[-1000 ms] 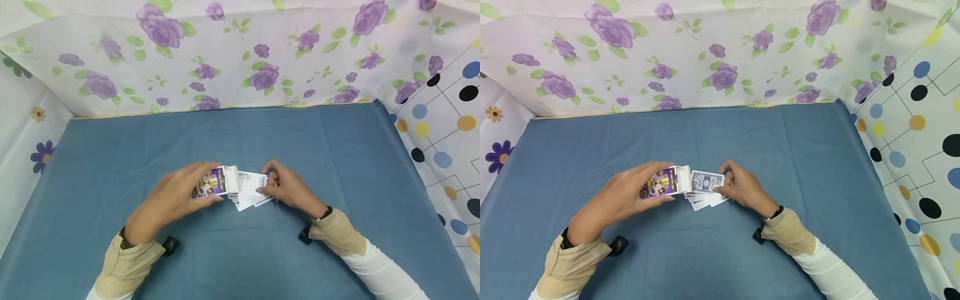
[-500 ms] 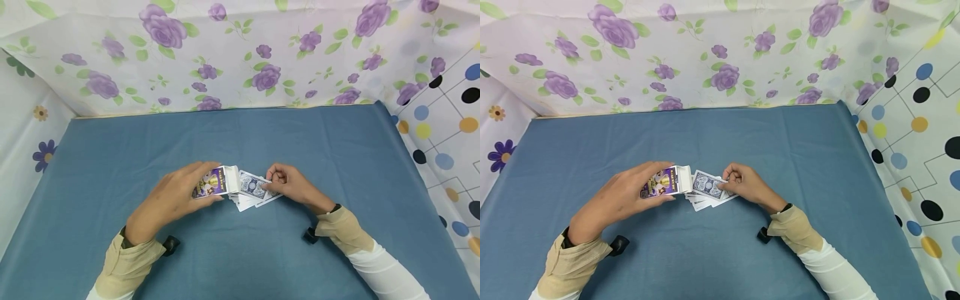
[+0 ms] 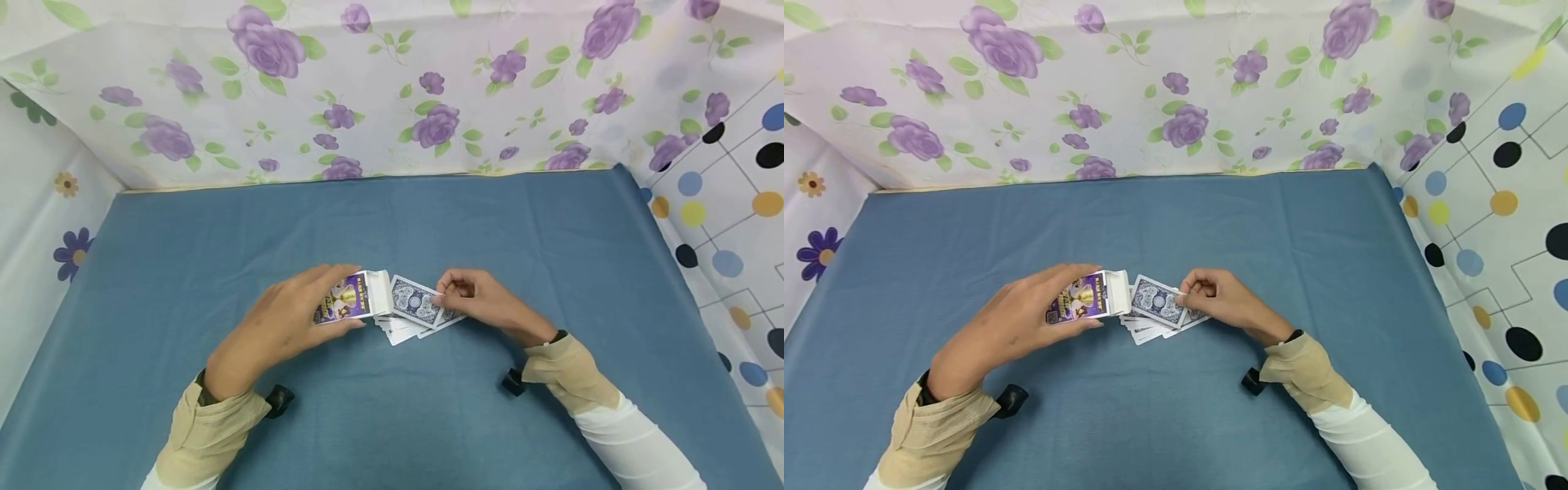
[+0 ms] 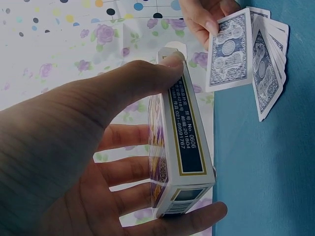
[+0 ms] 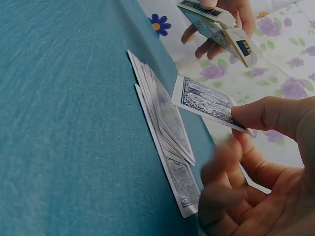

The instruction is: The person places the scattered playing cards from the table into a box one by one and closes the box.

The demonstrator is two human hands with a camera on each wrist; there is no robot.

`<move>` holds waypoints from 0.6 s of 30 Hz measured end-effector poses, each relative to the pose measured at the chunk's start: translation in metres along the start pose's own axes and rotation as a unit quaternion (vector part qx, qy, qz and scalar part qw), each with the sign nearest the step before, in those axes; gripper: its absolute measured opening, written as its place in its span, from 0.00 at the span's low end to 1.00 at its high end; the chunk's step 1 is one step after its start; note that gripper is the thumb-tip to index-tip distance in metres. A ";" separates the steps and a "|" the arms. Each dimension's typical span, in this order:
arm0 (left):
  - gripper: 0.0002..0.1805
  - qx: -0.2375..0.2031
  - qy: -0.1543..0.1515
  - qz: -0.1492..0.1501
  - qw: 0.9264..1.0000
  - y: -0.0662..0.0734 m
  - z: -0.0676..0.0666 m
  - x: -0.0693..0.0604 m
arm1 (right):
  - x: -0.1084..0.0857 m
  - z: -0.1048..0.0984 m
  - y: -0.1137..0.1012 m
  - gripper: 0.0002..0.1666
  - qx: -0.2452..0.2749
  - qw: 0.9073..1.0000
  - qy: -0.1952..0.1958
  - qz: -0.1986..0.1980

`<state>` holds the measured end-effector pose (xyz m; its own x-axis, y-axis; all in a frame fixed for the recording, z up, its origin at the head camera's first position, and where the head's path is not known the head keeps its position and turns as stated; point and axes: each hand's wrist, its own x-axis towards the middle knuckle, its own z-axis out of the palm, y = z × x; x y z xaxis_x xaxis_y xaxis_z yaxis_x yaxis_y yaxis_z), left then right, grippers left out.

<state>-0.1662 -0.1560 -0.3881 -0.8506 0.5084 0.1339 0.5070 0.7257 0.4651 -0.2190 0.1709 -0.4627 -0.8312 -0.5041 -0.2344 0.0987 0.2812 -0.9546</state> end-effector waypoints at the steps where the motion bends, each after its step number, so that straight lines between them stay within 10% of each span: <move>1: 0.37 0.000 0.000 0.001 1.000 0.000 0.000 0.000 | -0.001 0.000 0.000 0.10 0.005 1.000 -0.003 -0.003; 9: 0.37 -0.002 -0.009 -0.002 1.000 0.000 0.000 0.000 | -0.002 -0.003 -0.006 0.10 0.035 0.998 -0.016 -0.057; 18: 0.37 -0.001 -0.010 -0.005 1.000 0.001 0.000 0.000 | -0.005 -0.004 -0.017 0.11 0.038 0.990 0.055 -0.127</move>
<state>-0.1661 -0.1553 -0.3879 -0.8523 0.5111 0.1116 0.4987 0.7294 0.4682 -0.2188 0.1723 -0.4450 -0.8889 -0.4569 0.0334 -0.0841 0.0912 -0.9923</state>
